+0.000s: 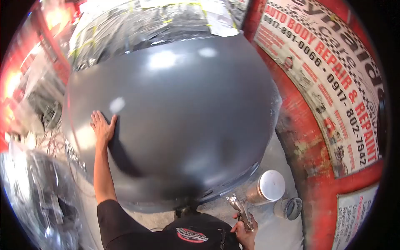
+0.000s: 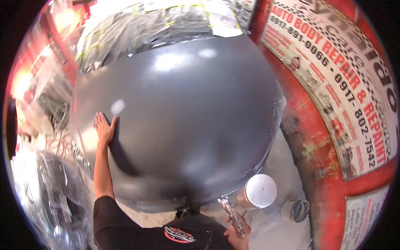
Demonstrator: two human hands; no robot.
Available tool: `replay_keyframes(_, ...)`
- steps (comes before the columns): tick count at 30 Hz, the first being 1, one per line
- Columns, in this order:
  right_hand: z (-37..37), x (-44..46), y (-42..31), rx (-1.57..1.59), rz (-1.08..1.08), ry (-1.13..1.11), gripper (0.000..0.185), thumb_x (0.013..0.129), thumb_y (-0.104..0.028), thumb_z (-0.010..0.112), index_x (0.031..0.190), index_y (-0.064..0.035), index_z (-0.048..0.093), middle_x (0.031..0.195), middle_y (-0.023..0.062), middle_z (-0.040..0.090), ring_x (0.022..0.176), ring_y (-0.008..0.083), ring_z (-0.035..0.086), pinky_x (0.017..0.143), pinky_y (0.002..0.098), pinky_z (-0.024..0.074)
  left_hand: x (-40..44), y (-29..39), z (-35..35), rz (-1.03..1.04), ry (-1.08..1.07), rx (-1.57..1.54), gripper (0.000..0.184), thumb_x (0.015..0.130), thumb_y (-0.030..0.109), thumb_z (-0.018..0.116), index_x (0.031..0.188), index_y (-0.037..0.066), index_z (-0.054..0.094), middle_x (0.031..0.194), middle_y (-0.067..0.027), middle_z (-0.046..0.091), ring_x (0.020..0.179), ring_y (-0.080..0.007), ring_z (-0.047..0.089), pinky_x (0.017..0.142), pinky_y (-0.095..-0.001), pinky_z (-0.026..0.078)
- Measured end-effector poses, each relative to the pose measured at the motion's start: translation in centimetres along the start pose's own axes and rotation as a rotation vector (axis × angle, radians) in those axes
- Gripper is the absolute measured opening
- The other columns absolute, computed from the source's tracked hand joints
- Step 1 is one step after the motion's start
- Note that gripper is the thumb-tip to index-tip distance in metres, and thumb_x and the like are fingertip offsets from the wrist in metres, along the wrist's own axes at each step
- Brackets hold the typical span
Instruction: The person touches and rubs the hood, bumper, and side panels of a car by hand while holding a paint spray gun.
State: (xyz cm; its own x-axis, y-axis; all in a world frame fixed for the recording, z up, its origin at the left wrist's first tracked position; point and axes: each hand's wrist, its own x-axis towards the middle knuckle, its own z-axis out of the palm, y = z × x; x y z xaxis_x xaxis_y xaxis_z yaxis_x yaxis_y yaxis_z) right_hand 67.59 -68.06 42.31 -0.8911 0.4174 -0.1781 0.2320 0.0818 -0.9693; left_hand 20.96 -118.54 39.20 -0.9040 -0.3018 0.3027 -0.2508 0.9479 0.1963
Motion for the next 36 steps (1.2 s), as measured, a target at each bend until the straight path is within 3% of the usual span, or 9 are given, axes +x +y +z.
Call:
replay_keyframes(3,-0.3,-1.0,2.5,-0.339,-0.017,0.142,0.032,0.096,-0.005,0.062,0.127,0.0004,0.063,0.098,0.0141,0.071,0.069,0.0176,0.067,0.062,0.0336,0.0535,10.4,10.8,2.0,0.104,-0.062,-0.013,0.111,0.092,0.075,0.051,0.159,-0.009,0.021,0.168,-0.0269,0.017,0.159,-0.0381,0.011,0.127,-0.0543,0.008)
replay_keyframes(7,1.1,-1.8,-4.0,-0.107,0.412,0.339,0.024,0.100,-0.009,0.057,0.120,0.0002,0.066,0.090,0.0111,0.069,0.057,0.0134,0.059,0.054,0.0300,0.0484,15.0,31.7,6.3,0.464,-0.114,-0.052,0.114,0.088,0.077,0.054,0.157,-0.010,0.027,0.166,-0.0278,0.024,0.157,-0.0392,0.016,0.127,-0.0527,0.010)
replay_keyframes(13,1.7,-3.8,-2.6,-0.032,0.481,0.548,0.025,0.101,-0.013,0.061,0.123,-0.0037,0.065,0.086,0.0077,0.069,0.059,0.0139,0.061,0.055,0.0305,0.0503,-0.8,58.4,8.4,1.289,-0.122,-0.239,0.114,0.080,0.077,0.063,0.144,-0.016,0.042,0.153,-0.0314,0.043,0.148,-0.0434,0.035,0.122,-0.0513,0.027)
replay_keyframes(15,1.7,-4.6,-1.3,0.005,0.420,0.548,0.028,0.099,-0.012,0.059,0.124,0.0002,0.061,0.093,0.0095,0.070,0.058,0.0145,0.063,0.053,0.0292,0.0517,-8.6,61.9,9.2,1.468,-0.205,-0.217,0.117,0.082,0.080,0.058,0.149,-0.013,0.037,0.159,-0.0298,0.036,0.152,-0.0416,0.029,0.125,-0.0510,0.021)
replay_keyframes(17,1.8,-4.1,-2.2,0.105,0.278,0.582,0.032,0.095,-0.007,0.054,0.122,0.0094,0.054,0.103,0.0144,0.070,0.055,0.0154,0.065,0.049,0.0266,0.0536,-15.9,62.6,10.6,1.670,-0.242,-0.065,0.121,0.084,0.086,0.044,0.157,-0.010,0.028,0.166,-0.0244,0.026,0.157,-0.0376,0.018,0.128,-0.0487,0.013)
replay_keyframes(25,-0.1,-7.1,-1.5,0.145,0.385,0.624,0.046,0.091,0.001,0.066,0.137,0.0051,0.058,0.103,0.0076,0.074,0.065,0.0074,0.062,0.057,0.0235,0.0531,-29.0,54.7,7.7,2.117,-0.277,0.176,0.112,0.087,0.079,0.049,0.156,-0.008,0.033,0.165,-0.0213,0.030,0.157,-0.0345,0.019,0.129,-0.0478,0.010)
replay_keyframes(29,-2.5,-11.6,2.7,-0.091,0.281,0.608,0.047,0.089,-0.003,0.071,0.134,0.0019,0.062,0.105,0.0159,0.074,0.081,0.0210,0.072,0.073,0.0331,0.0572,-32.8,50.5,6.9,2.180,-0.222,0.277,0.108,0.088,0.076,0.053,0.153,-0.009,0.037,0.162,-0.0231,0.034,0.155,-0.0352,0.024,0.128,-0.0482,0.014)
replay_keyframes(33,-5.7,-17.0,5.3,-0.277,0.346,0.594,0.046,0.087,-0.009,0.076,0.131,-0.0010,0.065,0.108,0.0193,0.073,0.098,0.0321,0.073,0.084,0.0381,0.0561,-39.9,43.2,9.9,2.185,-0.750,0.022,0.101,0.089,0.068,0.059,0.150,-0.010,0.039,0.157,-0.0273,0.038,0.151,-0.0389,0.029,0.126,-0.0500,0.021)
replay_keyframes(36,-9.0,-20.4,9.1,-0.440,0.191,0.523,0.045,0.092,-0.007,0.070,0.136,0.0017,0.061,0.101,0.0108,0.072,0.069,0.0115,0.065,0.057,0.0254,0.0547,-48.0,34.1,13.4,1.868,-1.028,-0.304,0.096,0.086,0.051,0.074,0.149,-0.011,0.036,0.153,-0.0290,0.039,0.145,-0.0426,0.037,0.123,-0.0530,0.027)
